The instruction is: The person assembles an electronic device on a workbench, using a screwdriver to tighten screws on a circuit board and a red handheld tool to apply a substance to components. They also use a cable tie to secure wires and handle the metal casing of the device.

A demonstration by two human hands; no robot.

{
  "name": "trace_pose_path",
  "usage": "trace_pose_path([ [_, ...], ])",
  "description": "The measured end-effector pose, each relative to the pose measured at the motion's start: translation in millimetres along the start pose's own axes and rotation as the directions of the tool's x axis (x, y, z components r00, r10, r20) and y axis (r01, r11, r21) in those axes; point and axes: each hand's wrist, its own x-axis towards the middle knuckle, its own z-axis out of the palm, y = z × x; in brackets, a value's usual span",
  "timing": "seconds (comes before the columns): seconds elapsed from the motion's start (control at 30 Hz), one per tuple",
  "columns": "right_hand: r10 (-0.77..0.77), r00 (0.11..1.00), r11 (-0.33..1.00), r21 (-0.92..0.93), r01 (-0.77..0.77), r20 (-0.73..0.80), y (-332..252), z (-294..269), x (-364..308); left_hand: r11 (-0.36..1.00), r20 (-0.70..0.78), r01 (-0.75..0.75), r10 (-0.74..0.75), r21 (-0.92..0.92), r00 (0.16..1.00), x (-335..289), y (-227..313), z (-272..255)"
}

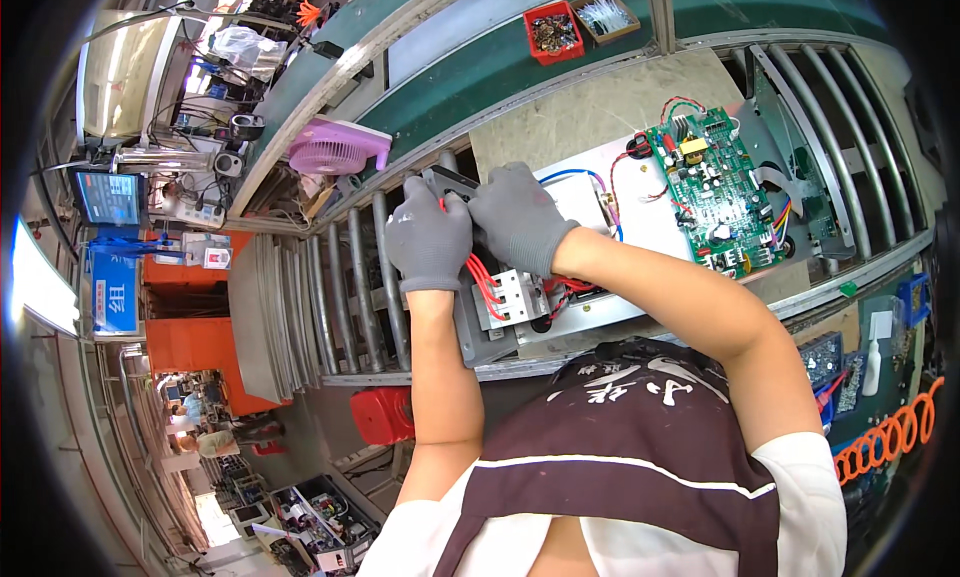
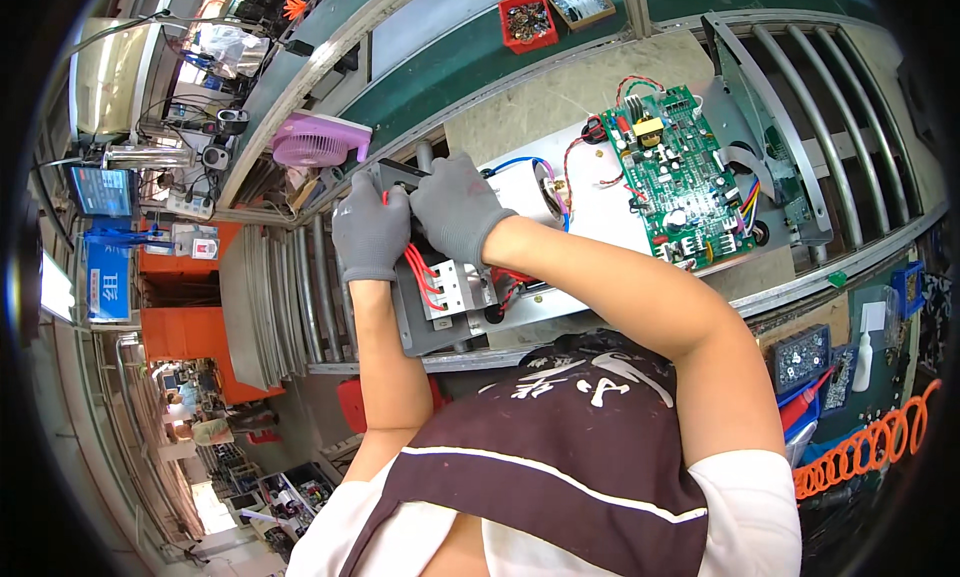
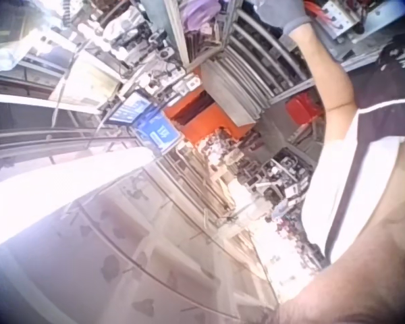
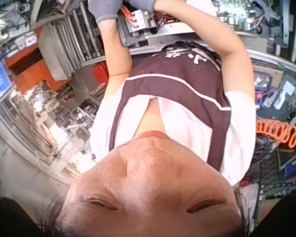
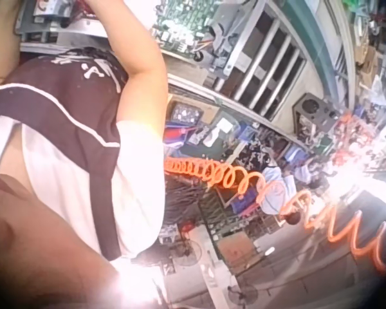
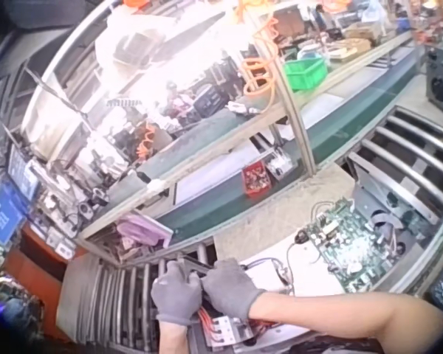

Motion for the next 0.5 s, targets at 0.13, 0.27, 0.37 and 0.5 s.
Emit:
trace_pose_path([
  [0.13,0.077,0.997,0.978,0.192,-0.081,0.026,6.9,-1.5,2.7,0.995,-0.071,-0.087,0.09,0.037,0.993,0.5,-5.6,3.5],
  [0.27,0.222,0.952,0.815,0.495,-0.3,0.213,19.7,-10.6,14.5,0.995,-0.082,-0.093,0.095,0.028,0.992,1.0,-7.0,5.6],
  [0.37,0.258,0.957,0.89,0.354,-0.289,0.132,14.6,7.1,20.3,0.998,-0.036,-0.065,0.064,-0.016,0.997,2.4,-6.3,5.8],
  [0.5,0.228,0.971,0.949,0.241,-0.205,-0.073,4.4,9.7,11.0,0.997,-0.048,-0.062,0.06,-0.045,0.997,1.7,-7.4,5.3],
])
